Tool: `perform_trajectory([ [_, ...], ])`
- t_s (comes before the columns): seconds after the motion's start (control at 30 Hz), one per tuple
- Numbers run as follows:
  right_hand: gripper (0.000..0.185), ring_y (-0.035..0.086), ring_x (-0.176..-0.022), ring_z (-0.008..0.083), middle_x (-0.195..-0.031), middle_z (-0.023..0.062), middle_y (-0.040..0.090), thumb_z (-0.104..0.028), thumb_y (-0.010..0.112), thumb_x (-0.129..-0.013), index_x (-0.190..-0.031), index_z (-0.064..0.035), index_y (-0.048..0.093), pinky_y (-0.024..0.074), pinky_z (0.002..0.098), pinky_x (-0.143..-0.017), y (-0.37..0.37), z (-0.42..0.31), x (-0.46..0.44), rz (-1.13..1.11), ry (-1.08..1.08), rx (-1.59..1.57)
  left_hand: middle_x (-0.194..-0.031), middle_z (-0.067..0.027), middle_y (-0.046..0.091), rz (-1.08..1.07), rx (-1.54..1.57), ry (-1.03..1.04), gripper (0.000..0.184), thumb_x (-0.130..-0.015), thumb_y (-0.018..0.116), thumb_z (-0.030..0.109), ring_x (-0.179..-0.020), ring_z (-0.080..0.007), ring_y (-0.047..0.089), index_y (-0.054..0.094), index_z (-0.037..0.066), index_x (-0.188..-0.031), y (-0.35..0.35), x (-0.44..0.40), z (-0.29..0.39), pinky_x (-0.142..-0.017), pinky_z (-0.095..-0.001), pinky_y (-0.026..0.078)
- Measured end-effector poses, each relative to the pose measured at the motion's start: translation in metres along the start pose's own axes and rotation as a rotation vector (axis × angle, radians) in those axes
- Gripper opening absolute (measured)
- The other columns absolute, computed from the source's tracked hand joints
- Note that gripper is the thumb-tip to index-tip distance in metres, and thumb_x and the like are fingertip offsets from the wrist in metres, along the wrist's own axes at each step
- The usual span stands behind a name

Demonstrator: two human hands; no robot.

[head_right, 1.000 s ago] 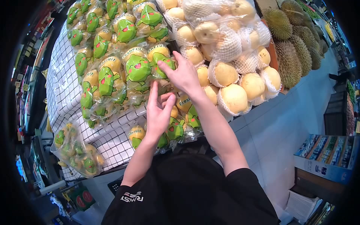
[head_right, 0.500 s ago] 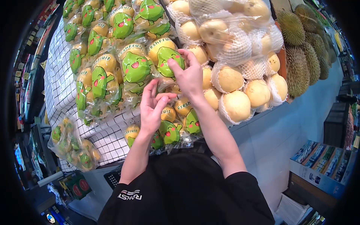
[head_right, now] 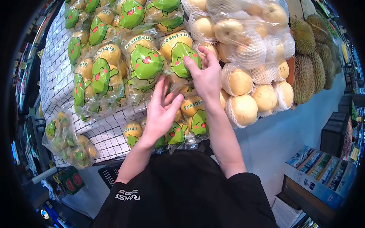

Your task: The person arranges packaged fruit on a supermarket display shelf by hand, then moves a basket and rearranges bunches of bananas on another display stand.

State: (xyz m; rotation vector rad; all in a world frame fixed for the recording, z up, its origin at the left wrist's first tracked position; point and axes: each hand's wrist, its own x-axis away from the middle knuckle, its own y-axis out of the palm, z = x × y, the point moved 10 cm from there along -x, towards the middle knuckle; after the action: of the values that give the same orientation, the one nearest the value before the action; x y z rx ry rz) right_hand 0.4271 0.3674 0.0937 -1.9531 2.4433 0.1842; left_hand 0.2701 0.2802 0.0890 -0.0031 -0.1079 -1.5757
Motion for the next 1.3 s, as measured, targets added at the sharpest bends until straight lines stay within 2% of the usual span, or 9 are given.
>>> perform_trajectory([
  [0.13, 0.070, 0.067, -0.093, 0.0260, -0.107, 0.0245, 0.067, -0.043, 0.070, -0.086, -0.126, 0.0117, 0.055, 0.0515, 0.0356, -0.083, -0.007, -0.003, 0.001, -0.136, 0.140, 0.499, -0.161, -0.0266, 0.007, -0.101, 0.114, -0.079, 0.091, -0.094, 0.062, 0.002, -0.147, -0.0382, 0.014, -0.004, 0.003, -0.156, 0.015, 0.004, -0.009, -0.105, -0.0369, 0.045],
  [0.27, 0.074, 0.066, -0.098, 0.0308, -0.107, 0.0285, 0.066, -0.052, 0.067, -0.085, -0.123, 0.0105, 0.059, 0.0497, 0.0374, -0.085, -0.013, -0.006, 0.000, -0.164, 0.115, 0.721, -0.159, -0.0264, 0.015, -0.068, 0.165, -0.132, 0.096, -0.090, 0.067, 0.004, -0.146, -0.0370, 0.022, -0.003, 0.003, -0.156, 0.016, 0.008, -0.017, -0.112, -0.0455, 0.037],
  [0.33, 0.050, 0.063, -0.082, 0.0154, -0.096, 0.0048, 0.069, -0.046, 0.063, -0.091, -0.111, -0.0008, 0.065, 0.0507, 0.0290, -0.073, -0.012, -0.004, -0.001, -0.192, 0.101, 0.789, -0.160, -0.0234, 0.014, -0.083, 0.247, -0.097, 0.099, -0.089, 0.068, 0.003, -0.148, -0.0330, 0.020, -0.005, 0.005, -0.156, 0.017, 0.007, -0.017, -0.116, -0.0467, 0.029],
  [0.63, 0.044, 0.057, -0.078, 0.0063, -0.089, -0.0009, 0.062, -0.043, 0.072, -0.086, -0.105, -0.0047, 0.063, 0.0463, 0.0240, -0.063, -0.009, 0.004, 0.007, -0.175, 0.284, 0.390, -0.159, -0.0182, 0.016, -0.042, 0.297, 0.107, 0.099, -0.090, 0.066, 0.002, -0.145, -0.0271, 0.026, -0.007, 0.001, -0.155, 0.030, 0.003, -0.012, -0.118, -0.0471, 0.025],
  [0.67, 0.059, 0.064, -0.076, 0.0166, -0.089, 0.0155, 0.068, -0.042, 0.076, -0.082, -0.107, 0.0092, 0.062, 0.0510, 0.0311, -0.068, -0.011, 0.002, 0.006, -0.150, 0.236, 0.297, -0.159, -0.0179, 0.018, -0.014, 0.256, 0.125, 0.093, -0.092, 0.063, 0.001, -0.143, -0.0260, 0.029, -0.006, -0.001, -0.155, 0.029, 0.003, -0.012, -0.118, -0.0441, 0.027],
  [0.9, 0.058, 0.065, -0.075, 0.0160, -0.093, 0.0124, 0.069, -0.042, 0.074, -0.085, -0.110, 0.0089, 0.061, 0.0522, 0.0299, -0.068, -0.013, 0.007, 0.006, -0.155, 0.259, 0.270, -0.155, -0.0186, 0.027, -0.055, 0.248, 0.060, 0.076, -0.100, 0.053, 0.007, -0.136, -0.0241, 0.041, 0.001, -0.003, -0.155, 0.028, -0.001, -0.007, -0.114, -0.0381, 0.034],
  [1.0, 0.060, 0.067, -0.081, 0.0183, -0.100, 0.0146, 0.070, -0.040, 0.074, -0.087, -0.118, 0.0088, 0.060, 0.0532, 0.0312, -0.073, -0.017, 0.009, -0.001, -0.164, 0.229, 0.314, -0.157, -0.0201, 0.023, -0.095, 0.254, 0.077, 0.076, -0.101, 0.053, 0.009, -0.141, -0.0257, 0.034, 0.001, -0.005, -0.154, 0.030, -0.003, -0.001, -0.115, -0.0377, 0.031],
  [1.13, 0.069, 0.065, -0.102, 0.0224, -0.111, 0.0199, 0.068, -0.040, 0.074, -0.086, -0.130, 0.0085, 0.054, 0.0507, 0.0326, -0.088, -0.012, 0.000, 0.004, -0.158, 0.118, 0.288, -0.160, -0.0245, 0.013, -0.035, 0.242, 0.025, 0.074, -0.100, 0.054, 0.009, -0.150, -0.0298, 0.014, 0.005, -0.009, -0.153, 0.018, 0.000, -0.006, -0.119, -0.0385, 0.023],
  [1.3, 0.074, 0.051, -0.128, 0.0354, -0.130, 0.0284, 0.056, -0.035, 0.077, -0.084, -0.136, 0.0083, 0.048, 0.0405, 0.0417, -0.107, 0.001, -0.042, 0.014, -0.162, -0.243, 0.401, -0.157, -0.0220, 0.026, 0.035, 0.273, 0.005, 0.065, -0.102, 0.051, 0.017, -0.144, -0.0276, 0.031, 0.017, -0.006, -0.152, 0.004, -0.002, -0.005, -0.112, -0.0401, 0.038],
])
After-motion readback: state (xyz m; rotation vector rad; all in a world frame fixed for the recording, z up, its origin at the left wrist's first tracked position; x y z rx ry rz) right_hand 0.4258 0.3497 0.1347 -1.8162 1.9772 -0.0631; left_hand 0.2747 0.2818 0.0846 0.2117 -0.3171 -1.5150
